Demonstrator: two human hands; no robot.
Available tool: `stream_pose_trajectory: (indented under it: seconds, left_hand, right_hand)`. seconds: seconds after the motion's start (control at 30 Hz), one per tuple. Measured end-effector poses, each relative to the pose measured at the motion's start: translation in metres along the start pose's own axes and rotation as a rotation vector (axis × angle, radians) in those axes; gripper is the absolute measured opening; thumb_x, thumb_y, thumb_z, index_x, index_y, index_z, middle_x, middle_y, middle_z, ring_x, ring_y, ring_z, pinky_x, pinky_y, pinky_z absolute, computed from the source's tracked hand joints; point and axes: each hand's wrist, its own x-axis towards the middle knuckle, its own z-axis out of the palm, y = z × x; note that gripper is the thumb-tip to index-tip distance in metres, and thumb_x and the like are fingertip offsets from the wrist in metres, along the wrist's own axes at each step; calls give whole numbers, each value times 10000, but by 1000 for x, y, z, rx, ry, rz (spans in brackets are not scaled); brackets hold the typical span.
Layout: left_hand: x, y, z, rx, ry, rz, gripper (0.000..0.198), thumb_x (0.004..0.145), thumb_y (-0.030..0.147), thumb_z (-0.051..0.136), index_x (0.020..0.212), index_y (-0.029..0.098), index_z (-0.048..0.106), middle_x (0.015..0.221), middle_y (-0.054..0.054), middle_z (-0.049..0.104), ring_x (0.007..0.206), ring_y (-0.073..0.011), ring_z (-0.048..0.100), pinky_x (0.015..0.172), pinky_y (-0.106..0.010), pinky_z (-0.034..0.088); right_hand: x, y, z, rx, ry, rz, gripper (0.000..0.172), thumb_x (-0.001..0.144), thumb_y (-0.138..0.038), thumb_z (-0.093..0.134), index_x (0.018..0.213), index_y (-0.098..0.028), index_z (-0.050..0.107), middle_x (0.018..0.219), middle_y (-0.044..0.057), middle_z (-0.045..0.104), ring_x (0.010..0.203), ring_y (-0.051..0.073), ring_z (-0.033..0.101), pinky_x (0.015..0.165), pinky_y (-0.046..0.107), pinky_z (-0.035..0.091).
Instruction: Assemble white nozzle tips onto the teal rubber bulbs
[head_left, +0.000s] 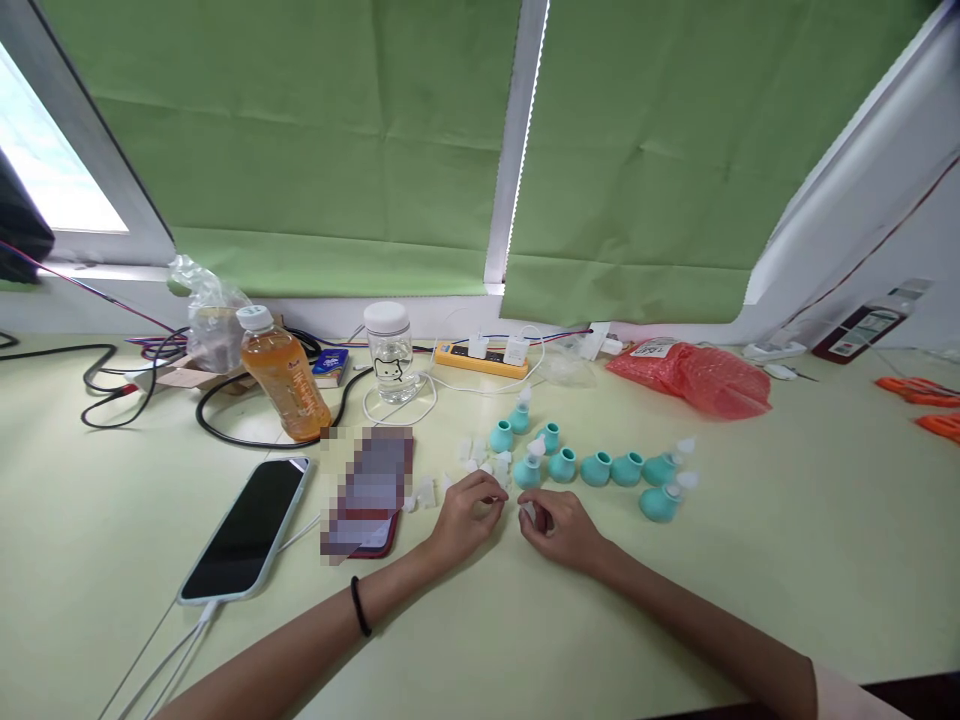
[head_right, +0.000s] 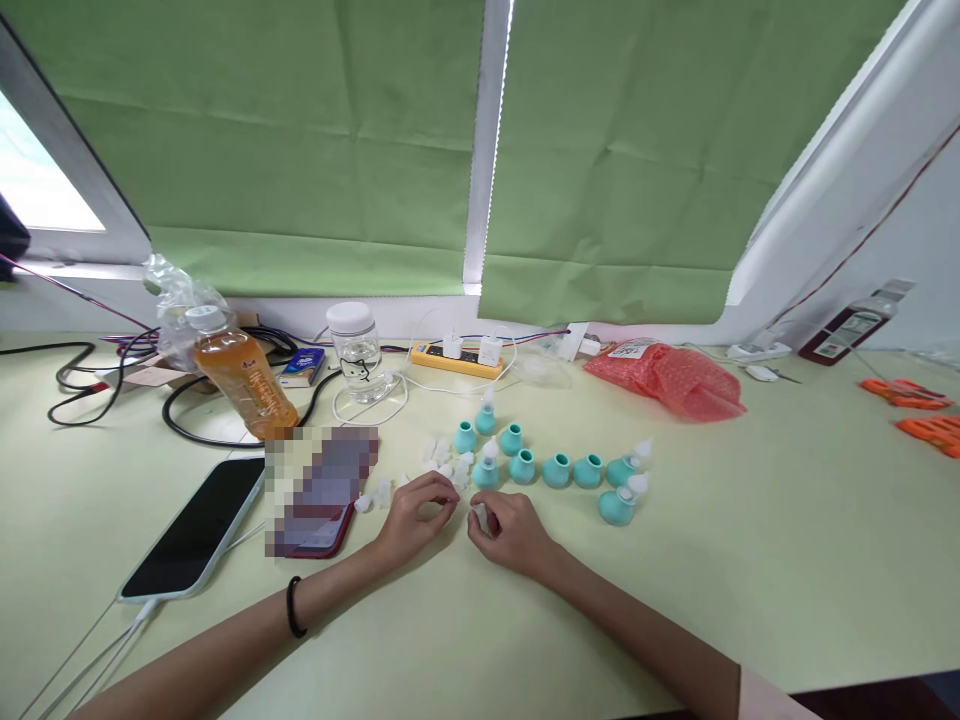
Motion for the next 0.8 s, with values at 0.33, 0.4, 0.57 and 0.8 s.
stream_pose_trajectory:
  seconds: [0.33, 0.4, 0.57, 0.8]
  left_hand:
    - [-3, -1, 4, 103, -33, 86, 205, 705, 66, 413, 777, 161, 579, 759, -56, 550, 707, -123, 533, 611, -229, 453]
    - [-2, 0, 3, 70, -27, 65, 201, 706, 70, 414, 762, 164, 581, 757, -54, 556, 709, -122, 536, 617, -232, 457]
    - [1, 3, 0, -120, 7, -78, 136, 702, 110, 461, 704, 158, 589, 730, -49, 586, 696, -130, 553, 615, -242, 475]
    - [4, 7, 0, -510, 191, -492, 44, 620, 169, 600, 601, 135, 579, 696, -50, 613, 703, -160, 580, 583, -234, 487]
  right_hand:
    - [-6, -1, 0, 25, -15, -253, 116, 689, -156, 418, 795, -186, 452, 543, -35, 489, 455, 94, 468, 458, 212, 375]
    - [-5, -1, 0, 11, 46, -239, 125, 685, -155, 420, 802, -188, 448, 560, -26, 503, 467, 99, 479, 476, 220, 393]
    - [-5, 1, 0, 34, 100, -136, 150, 700, -170, 434, 845, -203, 452, 608, -15, 531, 495, 107, 504, 499, 229, 418]
    - [-1, 5, 1, 193, 31, -80, 234, 738, -165, 442, 967, -211, 440, 663, -4, 525, 502, 94, 481, 483, 211, 431]
